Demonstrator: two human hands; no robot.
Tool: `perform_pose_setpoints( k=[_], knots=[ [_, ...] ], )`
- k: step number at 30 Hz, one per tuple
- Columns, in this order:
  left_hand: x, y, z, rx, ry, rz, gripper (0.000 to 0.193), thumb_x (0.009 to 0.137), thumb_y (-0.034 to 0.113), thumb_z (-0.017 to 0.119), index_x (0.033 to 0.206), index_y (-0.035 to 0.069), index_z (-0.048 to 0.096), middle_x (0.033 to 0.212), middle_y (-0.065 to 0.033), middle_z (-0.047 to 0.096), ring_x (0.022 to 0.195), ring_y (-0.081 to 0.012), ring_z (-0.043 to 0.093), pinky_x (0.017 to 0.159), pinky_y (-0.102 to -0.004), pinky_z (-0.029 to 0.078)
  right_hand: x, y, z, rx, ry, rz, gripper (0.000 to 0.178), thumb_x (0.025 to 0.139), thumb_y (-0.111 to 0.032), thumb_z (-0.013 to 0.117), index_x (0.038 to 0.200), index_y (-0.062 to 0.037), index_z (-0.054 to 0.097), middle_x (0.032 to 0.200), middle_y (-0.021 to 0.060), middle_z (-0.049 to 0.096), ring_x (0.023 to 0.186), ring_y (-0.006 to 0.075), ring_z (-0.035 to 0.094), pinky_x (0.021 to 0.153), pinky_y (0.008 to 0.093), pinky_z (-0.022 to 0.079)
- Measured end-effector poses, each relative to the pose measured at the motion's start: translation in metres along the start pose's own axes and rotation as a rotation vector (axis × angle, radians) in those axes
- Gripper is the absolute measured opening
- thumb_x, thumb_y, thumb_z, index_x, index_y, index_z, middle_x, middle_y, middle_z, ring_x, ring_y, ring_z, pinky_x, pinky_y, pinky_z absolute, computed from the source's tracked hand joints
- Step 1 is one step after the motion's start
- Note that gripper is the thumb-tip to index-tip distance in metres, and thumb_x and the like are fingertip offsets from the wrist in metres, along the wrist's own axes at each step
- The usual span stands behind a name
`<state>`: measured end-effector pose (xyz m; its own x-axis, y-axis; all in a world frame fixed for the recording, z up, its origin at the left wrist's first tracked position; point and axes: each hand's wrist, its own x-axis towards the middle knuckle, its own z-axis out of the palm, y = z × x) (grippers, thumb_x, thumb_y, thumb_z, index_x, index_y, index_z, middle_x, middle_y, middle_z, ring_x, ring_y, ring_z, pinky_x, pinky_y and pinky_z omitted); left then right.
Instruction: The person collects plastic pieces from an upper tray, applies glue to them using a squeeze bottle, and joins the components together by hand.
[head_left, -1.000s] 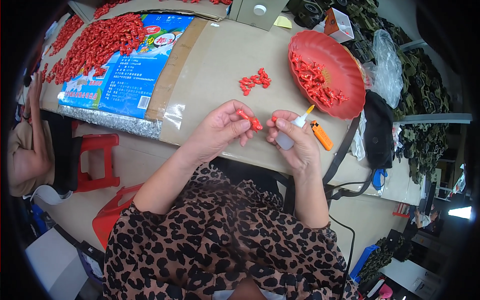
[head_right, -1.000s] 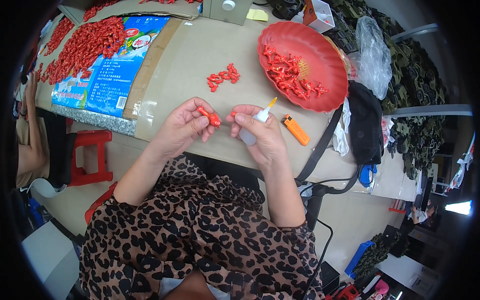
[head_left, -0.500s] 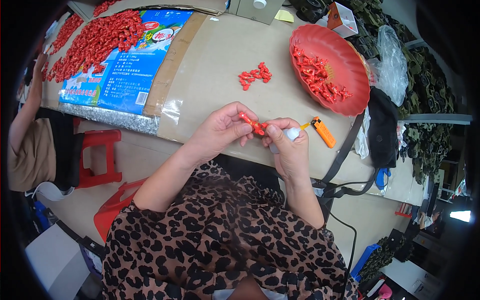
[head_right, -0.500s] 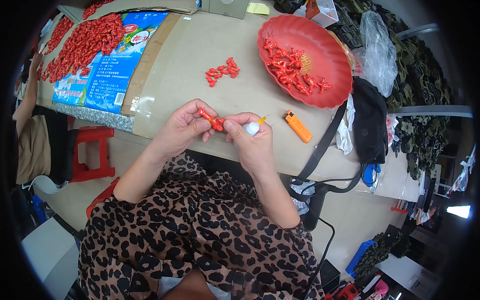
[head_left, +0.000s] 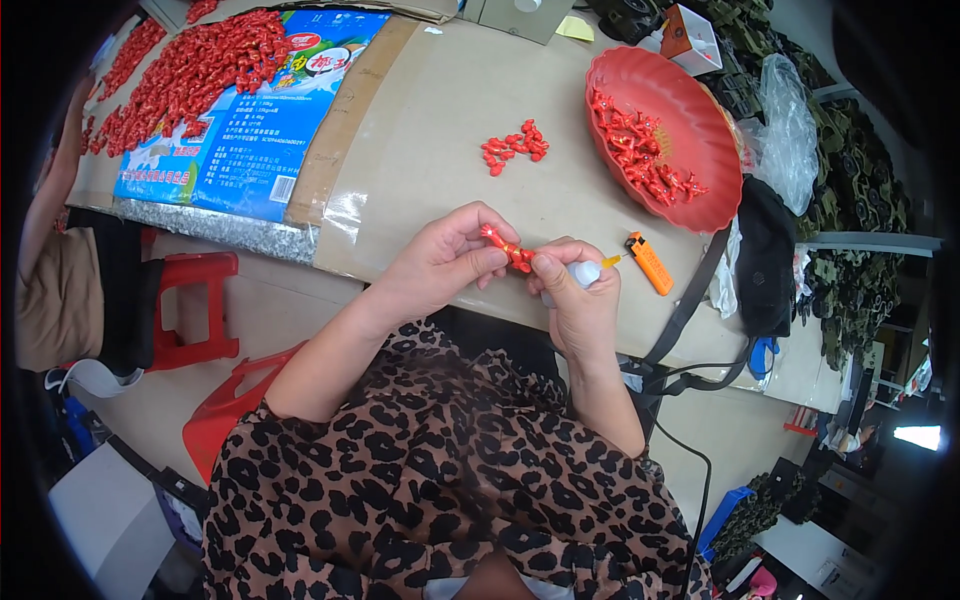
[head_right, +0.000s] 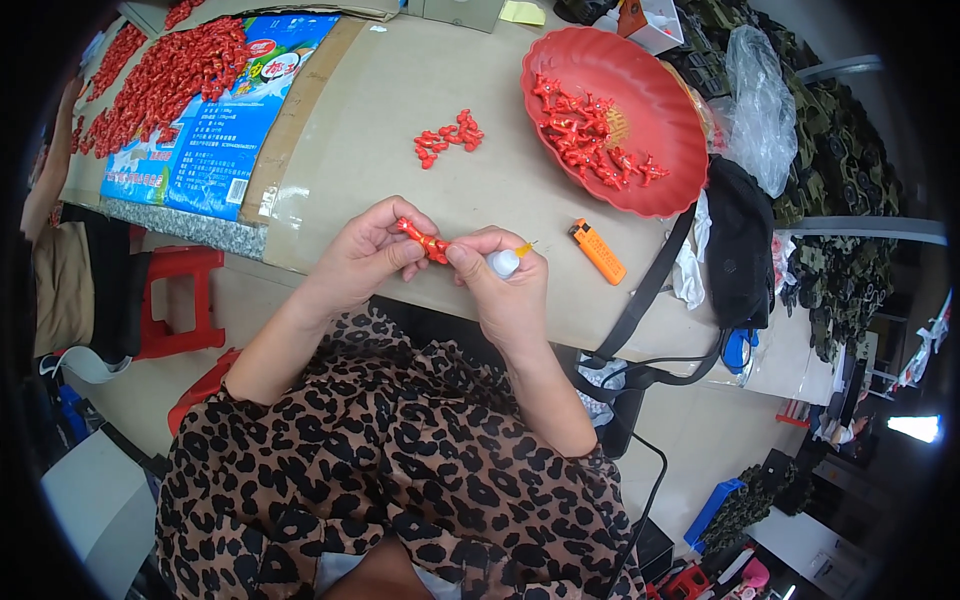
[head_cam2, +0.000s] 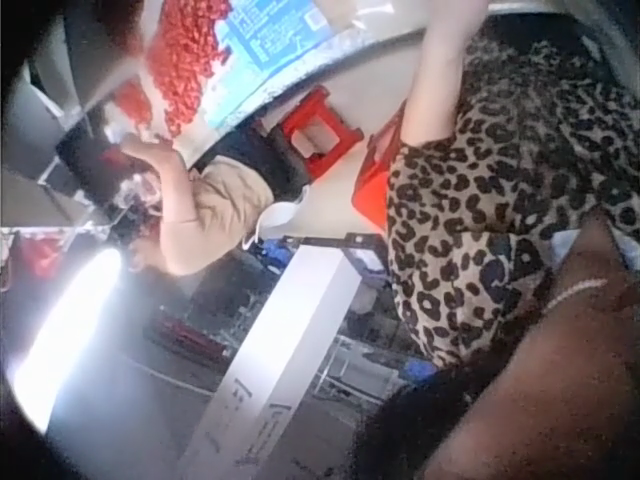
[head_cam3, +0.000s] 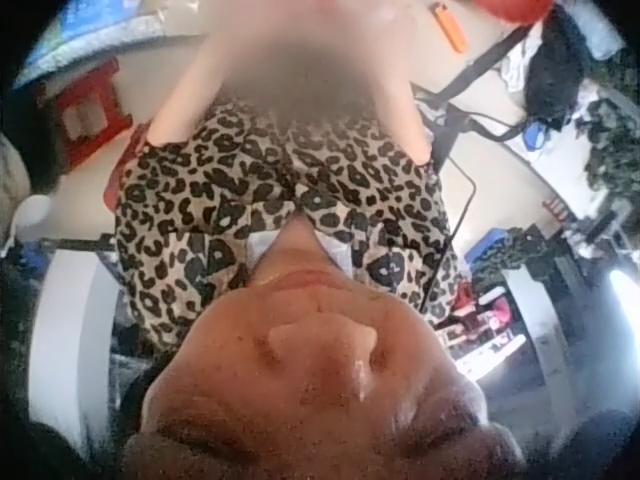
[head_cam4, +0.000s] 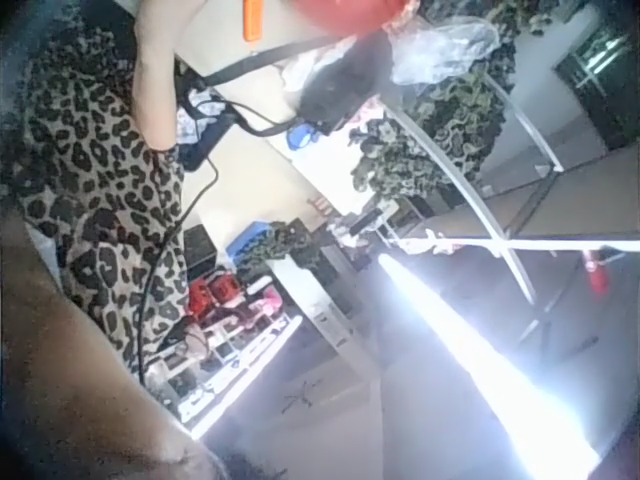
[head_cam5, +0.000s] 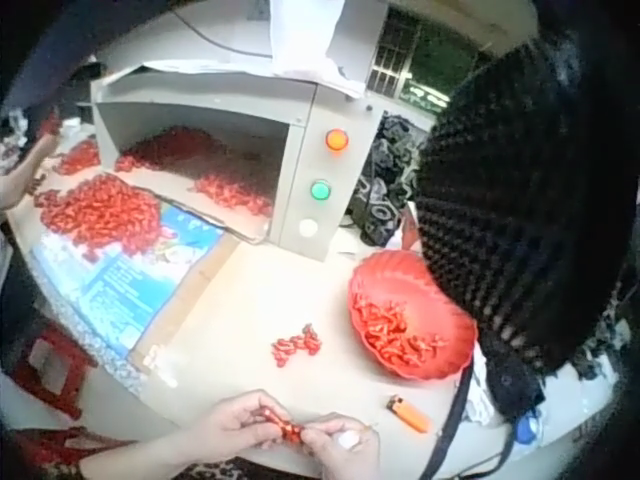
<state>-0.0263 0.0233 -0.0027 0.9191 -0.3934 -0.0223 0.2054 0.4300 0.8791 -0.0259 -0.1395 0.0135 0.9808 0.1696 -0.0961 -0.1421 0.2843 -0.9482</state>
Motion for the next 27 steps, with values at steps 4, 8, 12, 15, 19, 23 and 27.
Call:
perform_pose_setpoints(
  k=[4, 8, 12, 15, 19, 23, 27],
  knots=[
    [-0.0010, -0.0015, -0.0011, 0.043, 0.000, -0.014, 0.010, 0.083, 0.006, 0.049, 0.092, 0.003, 0.046, 0.081, -0.0033, 0.052, 0.067, -0.0061, 0.047, 0.060, -0.0190, 0.040, -0.0005, 0.0010, -0.0014, -0.017, 0.002, -0.001, 0.008, 0.075, -0.007, 0.062, 0.075, -0.0003, 0.058, 0.066, 0.0021, 0.056, 0.056, 0.0069, 0.050, 0.052, 0.0180, 0.040],
    [-0.0018, -0.0017, -0.0001, 0.064, 0.001, 0.004, 0.010, 0.083, 0.006, 0.049, 0.092, 0.003, 0.046, 0.082, -0.0030, 0.052, 0.068, -0.0058, 0.047, 0.060, -0.0189, 0.040, -0.0010, 0.0006, -0.0018, -0.042, 0.017, 0.011, 0.009, 0.075, -0.008, 0.062, 0.075, 0.0000, 0.058, 0.065, 0.0024, 0.056, 0.055, 0.0069, 0.049, 0.051, 0.0184, 0.040],
    [-0.0017, -0.0014, 0.0014, 0.090, 0.013, 0.007, 0.009, 0.083, 0.006, 0.049, 0.092, 0.003, 0.046, 0.082, -0.0027, 0.051, 0.068, -0.0055, 0.046, 0.061, -0.0187, 0.039, -0.0016, -0.0008, -0.0014, -0.050, 0.021, 0.007, 0.009, 0.076, -0.008, 0.061, 0.074, 0.0002, 0.057, 0.064, 0.0032, 0.056, 0.053, 0.0072, 0.049, 0.050, 0.0194, 0.040],
    [-0.0010, -0.0014, 0.0017, 0.104, 0.019, 0.005, 0.010, 0.083, 0.005, 0.049, 0.092, 0.003, 0.047, 0.082, -0.0027, 0.051, 0.068, -0.0055, 0.045, 0.061, -0.0186, 0.039, -0.0016, 0.0002, -0.0021, -0.009, 0.022, 0.002, 0.009, 0.076, -0.007, 0.061, 0.074, 0.0003, 0.056, 0.064, 0.0037, 0.055, 0.052, 0.0076, 0.049, 0.049, 0.0200, 0.040],
    [-0.0010, -0.0011, 0.0006, 0.083, 0.019, 0.003, 0.010, 0.083, 0.005, 0.049, 0.093, 0.003, 0.047, 0.083, -0.0028, 0.051, 0.068, -0.0056, 0.045, 0.061, -0.0186, 0.039, -0.0009, -0.0016, -0.0046, 0.090, 0.021, 0.028, 0.008, 0.077, -0.006, 0.060, 0.074, 0.0004, 0.055, 0.064, 0.0038, 0.054, 0.051, 0.0080, 0.049, 0.049, 0.0207, 0.040],
    [-0.0014, -0.0016, 0.0007, 0.099, 0.019, 0.003, 0.011, 0.083, 0.005, 0.049, 0.093, 0.003, 0.047, 0.083, -0.0028, 0.051, 0.068, -0.0056, 0.045, 0.061, -0.0187, 0.039, -0.0016, -0.0014, -0.0012, 0.069, 0.033, 0.023, 0.009, 0.077, -0.006, 0.060, 0.073, 0.0001, 0.055, 0.063, 0.0035, 0.054, 0.051, 0.0078, 0.048, 0.049, 0.0206, 0.040],
    [-0.0017, -0.0015, 0.0017, 0.103, 0.021, 0.005, 0.011, 0.083, 0.005, 0.049, 0.094, 0.003, 0.047, 0.082, -0.0029, 0.051, 0.068, -0.0055, 0.045, 0.061, -0.0185, 0.039, -0.0017, -0.0008, -0.0005, -0.018, 0.032, 0.010, 0.010, 0.077, -0.008, 0.061, 0.073, -0.0005, 0.056, 0.062, 0.0027, 0.054, 0.051, 0.0071, 0.049, 0.048, 0.0200, 0.040]
  ],
)
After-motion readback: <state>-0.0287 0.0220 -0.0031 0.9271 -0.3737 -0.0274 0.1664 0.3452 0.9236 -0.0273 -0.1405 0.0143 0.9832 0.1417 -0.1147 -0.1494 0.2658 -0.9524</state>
